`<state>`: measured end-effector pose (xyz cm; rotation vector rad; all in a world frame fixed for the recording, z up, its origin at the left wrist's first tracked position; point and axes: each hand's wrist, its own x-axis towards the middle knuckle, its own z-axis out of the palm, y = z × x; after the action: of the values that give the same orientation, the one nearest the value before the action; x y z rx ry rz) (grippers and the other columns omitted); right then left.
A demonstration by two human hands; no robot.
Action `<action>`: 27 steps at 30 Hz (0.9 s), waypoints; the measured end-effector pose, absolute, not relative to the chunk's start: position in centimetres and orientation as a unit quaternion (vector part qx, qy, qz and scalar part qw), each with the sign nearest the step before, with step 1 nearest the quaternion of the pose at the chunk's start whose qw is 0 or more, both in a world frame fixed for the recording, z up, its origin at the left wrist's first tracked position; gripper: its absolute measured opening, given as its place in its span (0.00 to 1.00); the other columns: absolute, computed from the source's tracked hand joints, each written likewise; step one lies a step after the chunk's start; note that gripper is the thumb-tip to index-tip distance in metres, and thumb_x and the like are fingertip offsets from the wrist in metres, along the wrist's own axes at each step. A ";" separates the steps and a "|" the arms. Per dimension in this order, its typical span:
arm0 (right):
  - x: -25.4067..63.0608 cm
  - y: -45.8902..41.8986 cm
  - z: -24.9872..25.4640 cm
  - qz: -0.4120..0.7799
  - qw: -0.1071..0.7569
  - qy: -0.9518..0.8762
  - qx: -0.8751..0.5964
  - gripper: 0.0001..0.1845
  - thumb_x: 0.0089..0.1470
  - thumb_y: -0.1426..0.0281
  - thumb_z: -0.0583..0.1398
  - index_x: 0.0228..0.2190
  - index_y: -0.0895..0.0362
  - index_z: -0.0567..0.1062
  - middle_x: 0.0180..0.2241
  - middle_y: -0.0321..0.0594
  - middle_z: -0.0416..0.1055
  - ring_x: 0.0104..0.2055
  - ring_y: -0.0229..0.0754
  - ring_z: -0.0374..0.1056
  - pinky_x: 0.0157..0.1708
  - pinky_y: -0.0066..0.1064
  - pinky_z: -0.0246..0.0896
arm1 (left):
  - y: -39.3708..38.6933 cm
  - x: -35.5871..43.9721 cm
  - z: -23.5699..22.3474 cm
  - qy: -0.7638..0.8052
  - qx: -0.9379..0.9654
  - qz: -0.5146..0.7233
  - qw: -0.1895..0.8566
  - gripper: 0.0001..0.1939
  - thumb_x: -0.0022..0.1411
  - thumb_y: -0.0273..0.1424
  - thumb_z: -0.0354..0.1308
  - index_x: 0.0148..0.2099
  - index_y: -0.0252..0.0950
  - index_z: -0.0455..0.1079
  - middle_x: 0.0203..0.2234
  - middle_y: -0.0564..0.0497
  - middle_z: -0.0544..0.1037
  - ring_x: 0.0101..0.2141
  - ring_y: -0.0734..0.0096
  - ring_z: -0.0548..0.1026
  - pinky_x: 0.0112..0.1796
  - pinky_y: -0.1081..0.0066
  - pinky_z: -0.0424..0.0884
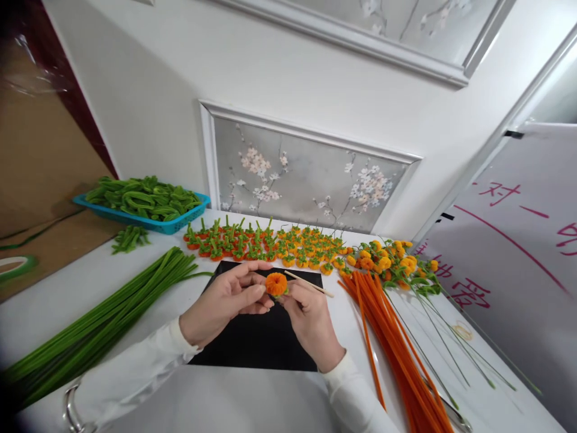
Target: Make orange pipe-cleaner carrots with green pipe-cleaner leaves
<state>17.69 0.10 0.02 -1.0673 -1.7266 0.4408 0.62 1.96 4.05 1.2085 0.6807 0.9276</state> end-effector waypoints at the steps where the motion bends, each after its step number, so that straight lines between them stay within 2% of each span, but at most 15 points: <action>1: 17.6 0.0 0.1 0.167 0.504 -0.725 -0.439 0.14 0.56 0.71 0.54 0.21 0.56 0.71 0.25 0.37 0.66 0.28 0.37 0.62 0.29 0.28 0.58 | 1.9 0.7 4.1 0.299 0.552 0.408 0.663 0.22 0.50 0.33 0.64 0.48 0.35 0.66 0.30 0.52 0.73 0.28 0.73 0.76 0.32 0.73 0.74; 7: 17.5 0.0 0.0 0.132 0.467 -0.757 -0.438 0.13 0.57 0.73 0.52 0.22 0.56 0.70 0.24 0.36 0.63 0.27 0.37 0.62 0.27 0.26 0.58 | 1.8 0.9 4.1 0.305 0.632 0.397 0.592 0.14 0.50 0.28 0.62 0.41 0.32 0.70 0.32 0.49 0.75 0.29 0.72 0.74 0.34 0.70 0.73; 12: 17.5 -0.2 -0.1 0.158 0.453 -0.757 -0.444 0.13 0.58 0.73 0.51 0.23 0.56 0.67 0.25 0.35 0.64 0.27 0.36 0.62 0.28 0.26 0.58 | 2.0 0.7 3.8 0.291 0.660 0.405 0.562 0.12 0.53 0.27 0.60 0.42 0.33 0.69 0.35 0.48 0.75 0.35 0.69 0.75 0.37 0.71 0.73; 16: 17.8 -0.3 0.0 0.203 0.434 -0.750 -0.456 0.09 0.60 0.71 0.49 0.30 0.55 0.67 0.26 0.35 0.67 0.27 0.36 0.64 0.27 0.25 0.59 | 2.2 -0.1 3.3 0.304 0.627 0.423 0.580 0.17 0.54 0.28 0.60 0.47 0.34 0.67 0.35 0.49 0.73 0.32 0.72 0.75 0.36 0.71 0.73; 18: 17.9 0.3 0.7 0.171 0.434 -0.751 -0.467 0.08 0.60 0.71 0.49 0.30 0.55 0.67 0.26 0.36 0.67 0.27 0.37 0.64 0.27 0.26 0.59 | 2.1 -0.7 2.5 0.335 0.580 0.433 0.604 0.21 0.53 0.31 0.61 0.50 0.35 0.65 0.35 0.50 0.71 0.31 0.72 0.75 0.34 0.70 0.73; 21: 17.3 2.3 2.5 0.075 0.420 -0.785 -0.449 0.07 0.58 0.71 0.52 0.31 0.55 0.69 0.28 0.38 0.67 0.31 0.40 0.65 0.32 0.29 0.59 | 1.7 -1.9 0.8 0.388 0.535 0.431 0.614 0.19 0.53 0.33 0.60 0.47 0.33 0.66 0.33 0.51 0.70 0.29 0.74 0.75 0.31 0.73 0.73; 27: 12.2 8.3 5.7 -0.025 0.291 -0.869 -0.400 0.11 0.59 0.72 0.52 0.33 0.57 0.74 0.34 0.43 0.68 0.34 0.39 0.65 0.35 0.27 0.58 | 0.7 -3.3 -1.7 0.418 0.560 0.409 0.588 0.13 0.56 0.32 0.55 0.43 0.32 0.69 0.33 0.49 0.72 0.26 0.75 0.74 0.27 0.74 0.71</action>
<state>12.20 8.29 5.73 -1.0657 -2.3164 -0.0679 -3.29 0.68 -1.74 1.3047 0.9729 0.9520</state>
